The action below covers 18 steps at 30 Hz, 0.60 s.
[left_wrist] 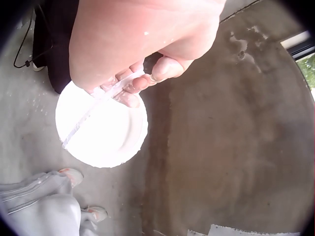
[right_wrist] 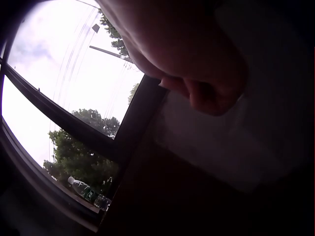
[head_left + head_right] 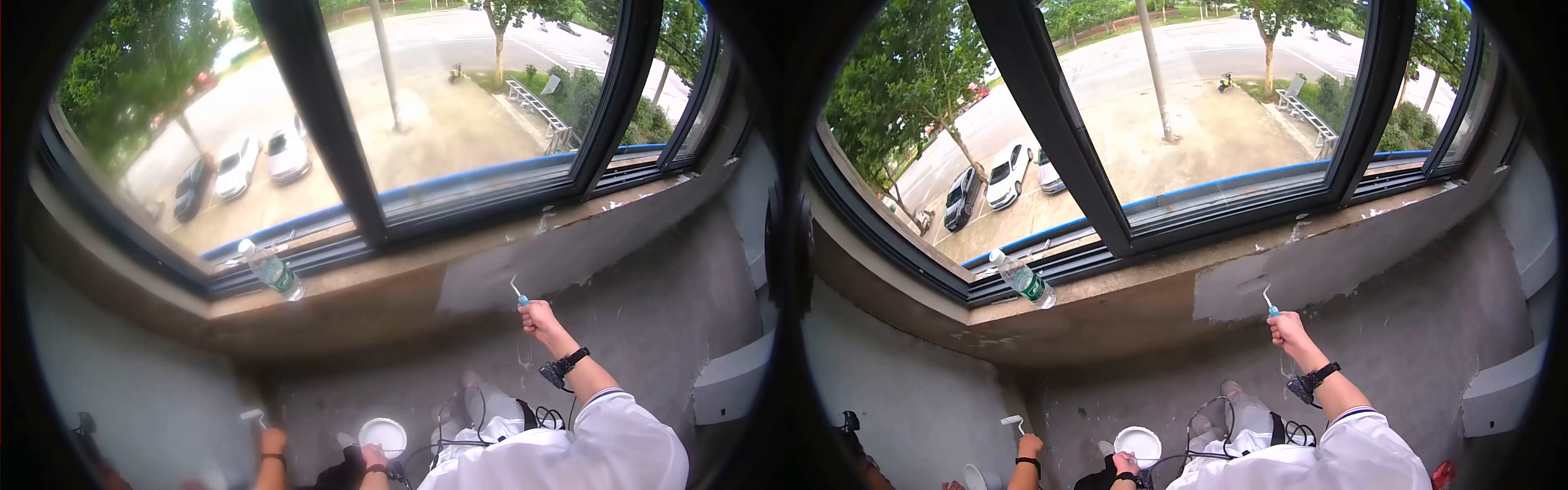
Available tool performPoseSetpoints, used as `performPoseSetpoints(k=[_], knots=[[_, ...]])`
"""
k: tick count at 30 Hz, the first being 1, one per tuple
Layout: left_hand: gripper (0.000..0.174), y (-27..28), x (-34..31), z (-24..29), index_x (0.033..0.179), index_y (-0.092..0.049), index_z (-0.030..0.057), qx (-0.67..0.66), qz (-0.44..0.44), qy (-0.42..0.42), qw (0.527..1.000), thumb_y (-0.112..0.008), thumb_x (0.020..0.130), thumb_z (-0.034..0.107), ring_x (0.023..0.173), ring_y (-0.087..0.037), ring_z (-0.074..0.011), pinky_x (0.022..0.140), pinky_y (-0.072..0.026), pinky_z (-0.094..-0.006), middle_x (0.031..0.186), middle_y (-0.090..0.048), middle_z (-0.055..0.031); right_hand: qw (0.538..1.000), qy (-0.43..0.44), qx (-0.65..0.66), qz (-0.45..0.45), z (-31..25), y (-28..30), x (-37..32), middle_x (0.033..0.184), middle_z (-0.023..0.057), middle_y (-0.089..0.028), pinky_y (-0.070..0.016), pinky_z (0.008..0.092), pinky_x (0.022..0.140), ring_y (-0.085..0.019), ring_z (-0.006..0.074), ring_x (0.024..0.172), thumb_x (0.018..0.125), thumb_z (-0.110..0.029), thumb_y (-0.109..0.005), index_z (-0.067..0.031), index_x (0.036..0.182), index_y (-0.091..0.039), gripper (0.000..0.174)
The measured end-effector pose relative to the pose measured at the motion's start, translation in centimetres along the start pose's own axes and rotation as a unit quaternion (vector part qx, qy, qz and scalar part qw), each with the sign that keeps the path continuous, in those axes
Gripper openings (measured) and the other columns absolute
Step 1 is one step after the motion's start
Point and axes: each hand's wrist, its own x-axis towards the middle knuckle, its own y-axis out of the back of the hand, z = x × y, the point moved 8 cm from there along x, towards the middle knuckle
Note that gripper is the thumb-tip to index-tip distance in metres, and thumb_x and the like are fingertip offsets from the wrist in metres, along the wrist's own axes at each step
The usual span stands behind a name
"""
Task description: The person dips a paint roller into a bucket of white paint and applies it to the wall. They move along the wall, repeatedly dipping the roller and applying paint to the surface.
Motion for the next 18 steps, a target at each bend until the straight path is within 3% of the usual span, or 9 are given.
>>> performPoseSetpoints(k=[1, 3, 4, 5, 7, 9, 11, 13, 18], knots=[[0.032, -0.4, -0.3, 0.7, 0.055, -0.034, 0.0152, 0.157, -0.037, -0.086, 0.983, -0.046, 0.075, -0.006, 0.050, -0.035, -0.0127, 0.067, -0.0472, -0.0307, 0.056, -0.036, 0.0009, 1.000, -0.006, -0.002, 0.000, 0.2, -0.2, -0.2, 0.059, -0.0076, -0.035, -0.0232, 0.0226, 0.040, -0.030, 0.0029, 0.044, 0.090, -0.001, -0.055, -0.0100, 0.079, -0.048, 0.016], [0.030, -1.3, -1.9, 0.3, 0.052, -0.032, 0.0176, -0.139, 0.033, 0.054, 0.988, -0.043, 0.073, 0.000, 0.049, -0.031, -0.0145, 0.074, -0.0454, -0.0308, 0.054, -0.032, 0.0005, 1.000, -0.004, -0.008, 0.005, -0.3, -0.9, -1.2, 0.059, -0.0078, -0.035, -0.0234, 0.0227, 0.040, -0.031, 0.0029, 0.044, 0.089, 0.000, -0.056, -0.0100, 0.082, -0.048, 0.014], [0.027, -1.4, -1.7, -0.2, 0.052, -0.032, 0.0180, -0.139, 0.037, 0.075, 0.987, -0.043, 0.072, 0.004, 0.048, -0.029, -0.0160, 0.078, -0.0442, -0.0313, 0.053, -0.031, -0.0001, 1.000, -0.002, -0.003, -0.010, -0.6, -1.1, -1.8, 0.059, -0.0077, -0.036, -0.0239, 0.0228, 0.040, -0.032, 0.0030, 0.044, 0.089, -0.001, -0.056, -0.0088, 0.087, -0.051, 0.010], [0.025, -2.0, -2.5, 0.9, 0.052, -0.033, 0.0180, -0.025, 0.007, 0.022, 0.999, -0.044, 0.070, 0.004, 0.048, -0.030, -0.0162, 0.078, -0.0441, -0.0322, 0.053, -0.033, -0.0008, 1.000, -0.006, -0.008, -0.011, -1.2, -1.5, -3.0, 0.059, -0.0077, -0.036, -0.0239, 0.0228, 0.040, -0.032, 0.0030, 0.044, 0.089, -0.001, -0.056, -0.0088, 0.087, -0.051, 0.010], [0.024, -2.2, -2.1, 1.1, 0.052, -0.033, 0.0181, 0.007, 0.024, -0.014, 1.000, -0.044, 0.068, 0.003, 0.051, -0.032, -0.0162, 0.081, -0.0434, -0.0322, 0.053, -0.033, -0.0007, 1.000, 0.005, 0.010, -0.028, -2.9, -2.4, -5.5, 0.060, -0.0075, -0.037, -0.0249, 0.0227, 0.041, -0.034, 0.0032, 0.045, 0.089, -0.001, -0.056, -0.0069, 0.093, -0.054, 0.008], [0.022, -1.6, -0.9, -1.6, 0.053, -0.034, 0.0179, -0.167, 0.050, 0.074, 0.982, -0.045, 0.067, 0.004, 0.053, -0.034, -0.0160, 0.085, -0.0424, -0.0326, 0.053, -0.034, -0.0003, 0.998, 0.023, -0.002, -0.053, -4.7, -3.3, -7.8, 0.061, -0.0068, -0.039, -0.0266, 0.0226, 0.042, -0.036, 0.0037, 0.046, 0.091, -0.005, -0.055, -0.0041, 0.101, -0.055, 0.010], [0.022, -2.0, -0.5, -0.3, 0.053, -0.035, 0.0182, -0.002, -0.002, -0.037, 0.999, -0.045, 0.068, 0.005, 0.055, -0.035, -0.0162, 0.087, -0.0421, -0.0333, 0.053, -0.035, 0.0003, 0.997, 0.031, -0.005, -0.065, -5.9, -4.2, -9.8, 0.062, -0.0062, -0.039, -0.0269, 0.0227, 0.042, -0.036, 0.0040, 0.046, 0.092, -0.007, -0.054, -0.0033, 0.104, -0.056, 0.013], [0.021, -2.6, -1.0, -1.5, 0.054, -0.035, 0.0182, -0.186, 0.061, 0.083, 0.977, -0.046, 0.068, 0.006, 0.055, -0.036, -0.0160, 0.087, -0.0420, -0.0334, 0.054, -0.035, 0.0006, 0.997, 0.028, -0.015, -0.074, -5.6, -4.5, -10.5, 0.062, -0.0060, -0.039, -0.0269, 0.0226, 0.042, -0.036, 0.0041, 0.046, 0.092, -0.007, -0.055, -0.0032, 0.105, -0.056, 0.014], [0.014, -2.7, 0.6, -4.9, 0.057, -0.038, 0.0167, -0.246, 0.057, 0.110, 0.961, -0.045, 0.066, 0.008, 0.061, -0.041, -0.0186, 0.081, -0.0417, -0.0347, 0.057, -0.038, -0.0007, 0.995, -0.002, 0.008, -0.104, -4.8, -6.5, -13.1, 0.062, -0.0051, -0.039, -0.0268, 0.0224, 0.043, -0.035, 0.0041, 0.045, 0.093, -0.007, -0.055, -0.0017, 0.109, -0.057, 0.017]])
